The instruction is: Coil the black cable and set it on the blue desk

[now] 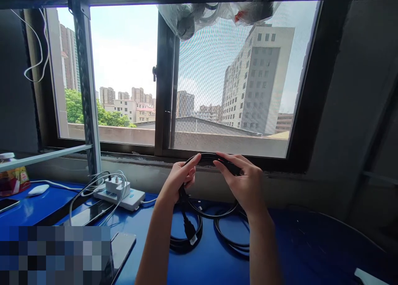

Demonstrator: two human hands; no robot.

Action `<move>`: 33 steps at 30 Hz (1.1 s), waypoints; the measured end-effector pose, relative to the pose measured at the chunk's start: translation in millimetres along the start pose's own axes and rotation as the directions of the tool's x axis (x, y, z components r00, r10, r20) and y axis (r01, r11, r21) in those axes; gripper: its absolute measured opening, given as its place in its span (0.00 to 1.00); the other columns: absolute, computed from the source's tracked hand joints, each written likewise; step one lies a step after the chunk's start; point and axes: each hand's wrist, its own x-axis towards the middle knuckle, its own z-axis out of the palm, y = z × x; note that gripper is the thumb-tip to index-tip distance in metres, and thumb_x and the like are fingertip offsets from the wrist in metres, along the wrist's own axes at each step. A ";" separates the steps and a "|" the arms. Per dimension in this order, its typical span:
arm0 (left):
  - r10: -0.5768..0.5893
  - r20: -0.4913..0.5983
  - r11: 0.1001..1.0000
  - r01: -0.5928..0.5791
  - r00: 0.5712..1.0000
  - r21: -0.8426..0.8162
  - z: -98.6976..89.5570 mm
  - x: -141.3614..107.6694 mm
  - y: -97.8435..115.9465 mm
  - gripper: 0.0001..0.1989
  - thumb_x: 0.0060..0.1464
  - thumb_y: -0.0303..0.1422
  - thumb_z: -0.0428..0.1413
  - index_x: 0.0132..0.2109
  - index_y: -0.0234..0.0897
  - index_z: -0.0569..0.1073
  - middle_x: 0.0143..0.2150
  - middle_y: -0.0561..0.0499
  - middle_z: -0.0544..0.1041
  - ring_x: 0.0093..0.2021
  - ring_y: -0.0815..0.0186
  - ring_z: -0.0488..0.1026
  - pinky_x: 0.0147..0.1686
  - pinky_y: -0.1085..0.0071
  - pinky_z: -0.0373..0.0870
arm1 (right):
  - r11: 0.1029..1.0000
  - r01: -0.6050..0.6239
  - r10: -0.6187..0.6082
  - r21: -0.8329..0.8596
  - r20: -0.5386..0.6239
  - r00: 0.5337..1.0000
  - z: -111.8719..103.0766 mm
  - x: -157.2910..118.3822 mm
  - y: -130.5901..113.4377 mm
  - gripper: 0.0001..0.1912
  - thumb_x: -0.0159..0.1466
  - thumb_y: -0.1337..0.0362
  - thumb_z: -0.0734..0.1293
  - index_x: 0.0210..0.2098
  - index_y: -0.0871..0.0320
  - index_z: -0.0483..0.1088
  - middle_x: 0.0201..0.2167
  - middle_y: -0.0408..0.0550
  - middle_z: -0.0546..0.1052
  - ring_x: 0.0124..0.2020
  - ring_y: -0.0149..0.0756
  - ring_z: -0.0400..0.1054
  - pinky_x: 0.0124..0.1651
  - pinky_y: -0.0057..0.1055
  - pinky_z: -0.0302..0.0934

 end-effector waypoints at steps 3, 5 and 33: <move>-0.048 0.041 0.998 0.050 0.998 -0.034 0.1 -3.0 4.0 0.26 0.39 0.51 0.60 0.14 0.39 0.57 0.11 0.59 0.50 0.11 0.76 0.52 0.13 0.74 0.44 | 1.000 -0.022 0.021 -0.021 -0.044 0.999 1.8 -0.7 0.2 0.11 0.59 0.55 0.67 0.36 0.55 0.77 0.32 0.46 0.79 0.32 0.37 0.73 0.29 0.28 0.64; -0.069 0.067 0.995 0.073 0.995 -0.064 -2.6 -5.1 7.1 0.21 0.40 0.47 0.60 0.17 0.37 0.63 0.12 0.59 0.54 0.13 0.76 0.55 0.13 0.76 0.46 | 0.998 -0.057 0.057 -0.004 -0.080 0.995 4.7 -1.2 1.4 0.12 0.58 0.55 0.67 0.33 0.55 0.77 0.32 0.47 0.79 0.31 0.38 0.73 0.28 0.29 0.64; -0.529 -0.340 0.433 0.592 0.777 0.680 -88.2 6.0 -67.0 0.08 0.42 0.27 0.58 0.34 0.37 0.72 0.14 0.57 0.66 0.12 0.64 0.65 0.18 0.67 0.66 | 0.605 -0.629 0.732 -0.487 0.651 0.201 77.1 -53.9 52.0 0.10 0.64 0.61 0.64 0.41 0.61 0.69 0.39 0.47 0.73 0.36 0.32 0.69 0.39 0.33 0.67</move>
